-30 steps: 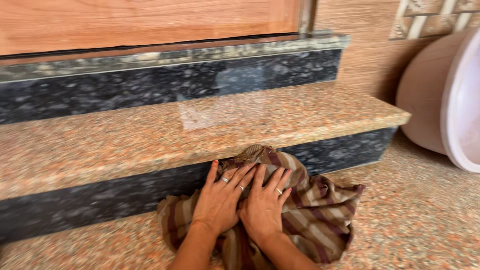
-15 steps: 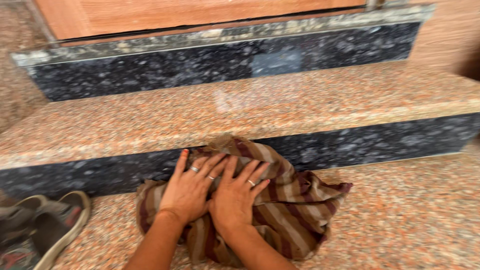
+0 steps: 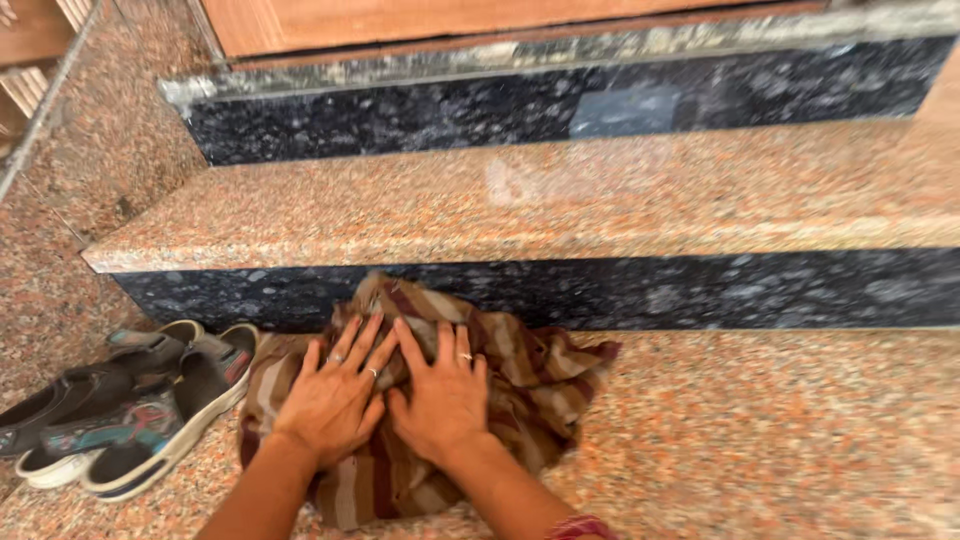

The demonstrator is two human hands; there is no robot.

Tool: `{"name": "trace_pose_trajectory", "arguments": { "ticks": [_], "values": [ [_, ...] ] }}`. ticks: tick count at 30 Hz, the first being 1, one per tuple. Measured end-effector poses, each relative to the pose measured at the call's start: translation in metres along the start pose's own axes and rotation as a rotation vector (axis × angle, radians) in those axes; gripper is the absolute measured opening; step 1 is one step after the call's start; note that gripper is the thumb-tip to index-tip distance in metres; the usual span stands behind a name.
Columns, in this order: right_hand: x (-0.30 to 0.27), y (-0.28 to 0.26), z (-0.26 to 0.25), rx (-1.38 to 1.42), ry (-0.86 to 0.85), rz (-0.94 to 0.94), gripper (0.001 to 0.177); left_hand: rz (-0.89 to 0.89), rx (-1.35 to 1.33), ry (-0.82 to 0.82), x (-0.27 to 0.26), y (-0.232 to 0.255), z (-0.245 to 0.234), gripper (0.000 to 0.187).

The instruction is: The person washes a cloth in a metal bucket, wrings it out, and then wipes the granite steps and floor near a wooden door. The person also moves a pair of sandals to the second step to clean underneath them.

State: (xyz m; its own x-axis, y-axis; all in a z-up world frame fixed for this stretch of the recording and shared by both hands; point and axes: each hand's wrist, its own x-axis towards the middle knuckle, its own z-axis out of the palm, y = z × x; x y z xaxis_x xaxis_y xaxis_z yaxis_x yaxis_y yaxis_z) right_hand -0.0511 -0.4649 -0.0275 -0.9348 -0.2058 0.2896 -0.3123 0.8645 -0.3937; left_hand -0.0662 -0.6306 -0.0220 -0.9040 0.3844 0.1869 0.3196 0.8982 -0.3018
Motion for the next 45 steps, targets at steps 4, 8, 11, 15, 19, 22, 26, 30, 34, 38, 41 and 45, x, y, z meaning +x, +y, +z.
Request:
{"name": "trace_pose_trajectory", "arguments": {
  "ticks": [4,8,11,15,19,22,26,30,34,38,41,45],
  "values": [
    [-0.028,0.055,-0.034,-0.168,-0.061,-0.138,0.073,-0.144,-0.181,-0.140,-0.005,0.057,-0.025,0.090],
    [-0.055,0.108,-0.075,-0.313,-0.116,-0.116,0.072,-0.211,-0.271,-0.302,-0.003,0.129,-0.065,0.083],
    [-0.078,0.158,-0.112,-0.351,-0.147,-0.047,0.073,-0.166,-0.301,-0.291,0.009,0.193,-0.092,0.087],
    [-0.103,0.238,-0.162,-0.374,-0.167,0.021,0.074,-0.103,-0.341,-0.298,0.040,0.279,-0.118,0.092],
    [-0.126,0.315,-0.200,-0.424,-0.172,0.050,0.074,-0.045,-0.380,-0.289,0.072,0.354,-0.134,0.093],
    [-0.143,0.358,-0.223,-0.442,-0.155,0.087,0.075,0.003,-0.384,-0.280,0.093,0.397,-0.142,0.092],
    [-0.166,0.386,-0.239,-0.480,-0.141,0.206,0.075,0.068,-0.387,-0.178,0.102,0.438,-0.141,0.086],
    [-0.186,0.373,-0.230,-0.485,-0.196,0.289,0.076,0.149,-0.348,-0.242,0.090,0.432,-0.144,0.079],
    [-0.189,0.350,-0.224,-0.508,-0.232,0.352,0.081,0.223,-0.346,-0.291,0.080,0.404,-0.147,0.074],
    [-0.172,0.313,-0.197,-0.497,-0.271,0.385,0.084,0.218,-0.374,-0.295,0.067,0.362,-0.135,0.072],
    [-0.155,0.279,-0.168,-0.478,-0.276,0.344,0.083,0.185,-0.371,-0.276,0.054,0.315,-0.118,0.073],
    [-0.118,0.209,-0.122,-0.447,-0.301,0.297,0.082,0.131,-0.359,-0.296,0.029,0.239,-0.100,0.074]
  ]
}}
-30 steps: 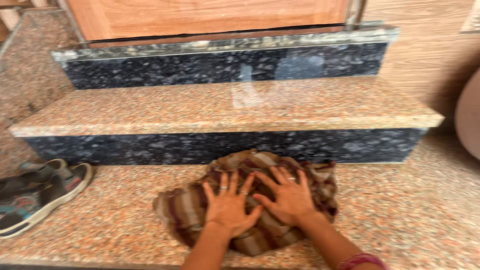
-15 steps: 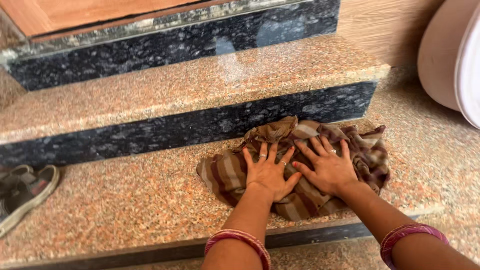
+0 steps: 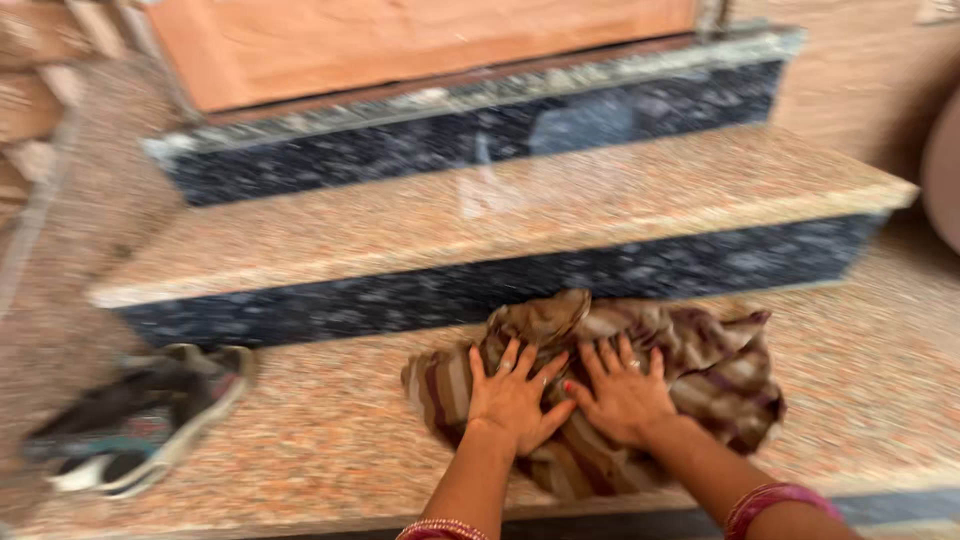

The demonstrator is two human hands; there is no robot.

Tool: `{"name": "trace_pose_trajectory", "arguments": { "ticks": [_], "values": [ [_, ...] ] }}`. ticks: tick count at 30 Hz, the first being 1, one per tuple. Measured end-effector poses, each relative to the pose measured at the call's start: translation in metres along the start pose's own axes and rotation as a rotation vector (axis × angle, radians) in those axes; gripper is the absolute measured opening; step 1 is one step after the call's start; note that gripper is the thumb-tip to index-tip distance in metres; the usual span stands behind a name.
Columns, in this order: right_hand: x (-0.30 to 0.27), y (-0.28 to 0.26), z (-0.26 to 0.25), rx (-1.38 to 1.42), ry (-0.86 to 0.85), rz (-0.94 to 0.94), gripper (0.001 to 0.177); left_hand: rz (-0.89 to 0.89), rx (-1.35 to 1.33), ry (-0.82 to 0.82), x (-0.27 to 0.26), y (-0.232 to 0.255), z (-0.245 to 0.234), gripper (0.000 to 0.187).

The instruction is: The person washes a cloth in a metal bucket, wrings it out, and then wipes the granite steps and floor near a wooden door. The person also moves a pair of sandals to the second step to clean underneath them.

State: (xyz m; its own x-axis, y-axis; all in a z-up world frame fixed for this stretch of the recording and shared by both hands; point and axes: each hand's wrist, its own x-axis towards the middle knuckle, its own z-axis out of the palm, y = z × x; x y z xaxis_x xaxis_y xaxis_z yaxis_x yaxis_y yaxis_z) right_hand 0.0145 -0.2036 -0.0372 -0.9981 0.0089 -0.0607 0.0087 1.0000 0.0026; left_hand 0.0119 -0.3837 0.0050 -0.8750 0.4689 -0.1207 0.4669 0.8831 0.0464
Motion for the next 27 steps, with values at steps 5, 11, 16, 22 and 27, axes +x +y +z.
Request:
{"name": "trace_pose_trajectory", "arguments": {
  "ticks": [5,11,16,22,27],
  "values": [
    [0.023,-0.134,-0.027,0.167,-0.268,-0.003,0.086,-0.076,0.257,-0.008,-0.043,-0.107,-0.004,0.075],
    [0.013,-0.276,-0.117,-0.085,-0.433,-0.083,0.069,0.199,0.501,-0.032,-0.112,-0.253,-0.058,0.072],
    [0.011,-0.374,-0.162,-0.093,-0.258,-0.126,0.058,-0.097,0.475,0.075,-0.161,-0.334,-0.097,0.053],
    [0.016,-0.467,-0.146,0.409,-0.287,-0.308,0.087,-0.623,0.079,0.121,-0.222,-0.406,-0.094,0.062],
    [0.002,-0.521,-0.131,0.381,-0.211,-0.311,0.102,-0.808,-0.171,0.108,-0.249,-0.447,-0.067,0.053]
  ]
}}
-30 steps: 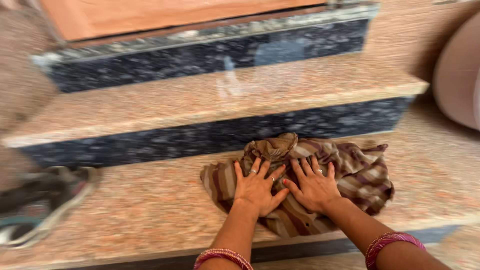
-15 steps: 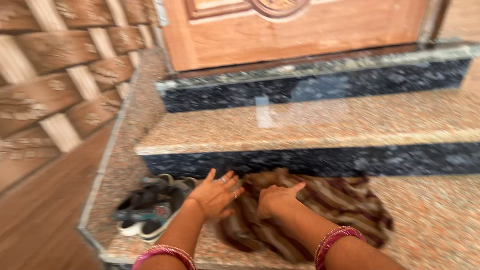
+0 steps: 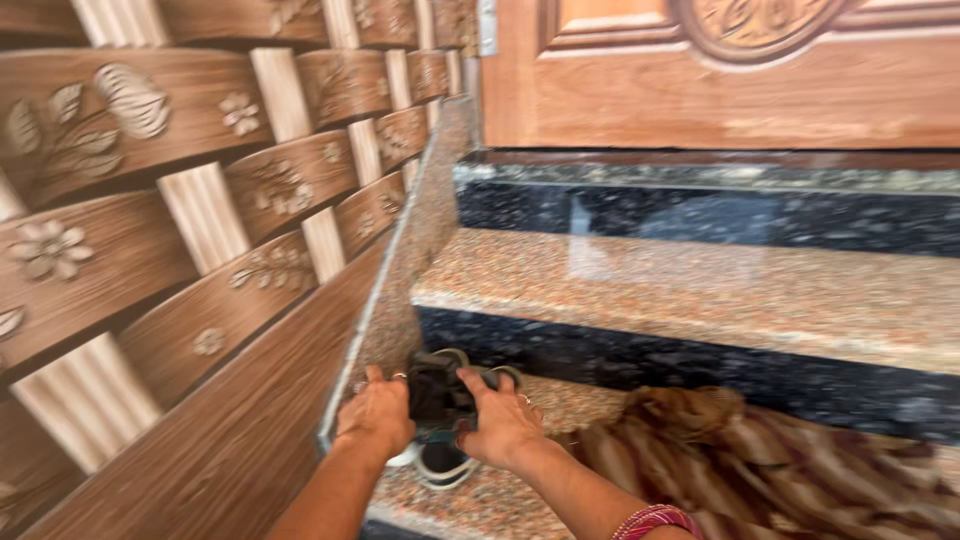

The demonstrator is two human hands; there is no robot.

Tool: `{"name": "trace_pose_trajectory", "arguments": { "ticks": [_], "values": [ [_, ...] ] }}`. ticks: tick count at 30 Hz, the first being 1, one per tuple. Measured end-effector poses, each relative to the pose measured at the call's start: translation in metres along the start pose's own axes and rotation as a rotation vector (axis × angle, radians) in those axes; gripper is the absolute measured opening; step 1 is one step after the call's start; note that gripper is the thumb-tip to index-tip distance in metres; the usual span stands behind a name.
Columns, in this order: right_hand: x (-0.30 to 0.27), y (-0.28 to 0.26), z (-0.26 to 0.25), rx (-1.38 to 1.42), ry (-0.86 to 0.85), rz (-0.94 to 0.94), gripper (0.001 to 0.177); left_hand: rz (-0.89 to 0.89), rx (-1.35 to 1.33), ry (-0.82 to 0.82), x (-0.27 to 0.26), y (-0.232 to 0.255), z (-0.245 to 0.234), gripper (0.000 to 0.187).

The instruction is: The person washes a cloth in a metal bucket, wrings it out, and then wipes the granite steps and floor near a wooden door. The person also moves a pair of sandals to the second step to clean underneath them.

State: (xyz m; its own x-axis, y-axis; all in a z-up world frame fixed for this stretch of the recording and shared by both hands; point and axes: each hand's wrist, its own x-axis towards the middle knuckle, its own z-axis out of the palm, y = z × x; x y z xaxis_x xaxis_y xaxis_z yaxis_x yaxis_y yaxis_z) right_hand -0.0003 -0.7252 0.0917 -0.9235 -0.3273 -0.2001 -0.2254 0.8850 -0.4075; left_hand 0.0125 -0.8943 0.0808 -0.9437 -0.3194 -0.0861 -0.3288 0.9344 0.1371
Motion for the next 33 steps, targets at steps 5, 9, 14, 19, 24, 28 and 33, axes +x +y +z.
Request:
{"name": "trace_pose_trajectory", "arguments": {
  "ticks": [5,9,14,19,24,28,33],
  "values": [
    [0.006,-0.022,0.026,0.061,-0.095,0.112,0.111,-0.080,-0.138,-0.019,0.020,-0.020,0.043,0.042],
    [0.013,-0.019,0.054,0.101,-0.003,0.092,0.103,-0.121,-0.332,-0.029,0.019,-0.021,0.067,0.049],
    [0.020,-0.002,0.079,0.186,0.207,-0.054,0.087,-0.138,-0.549,0.067,0.000,-0.021,0.075,0.055],
    [0.005,0.000,0.069,0.273,0.224,-0.050,0.084,-0.119,-0.615,0.155,-0.024,-0.017,0.059,0.044],
    [-0.014,-0.011,0.023,0.235,0.388,-0.287,0.072,-0.017,-0.566,0.340,-0.049,-0.013,0.014,0.037],
    [-0.022,-0.029,-0.029,0.195,0.461,-0.349,0.071,0.027,-0.550,0.504,-0.052,-0.004,-0.031,0.029],
    [-0.002,-0.032,-0.078,0.105,0.546,-0.467,0.050,0.061,-0.558,0.590,-0.033,0.016,-0.068,0.032]
  ]
}}
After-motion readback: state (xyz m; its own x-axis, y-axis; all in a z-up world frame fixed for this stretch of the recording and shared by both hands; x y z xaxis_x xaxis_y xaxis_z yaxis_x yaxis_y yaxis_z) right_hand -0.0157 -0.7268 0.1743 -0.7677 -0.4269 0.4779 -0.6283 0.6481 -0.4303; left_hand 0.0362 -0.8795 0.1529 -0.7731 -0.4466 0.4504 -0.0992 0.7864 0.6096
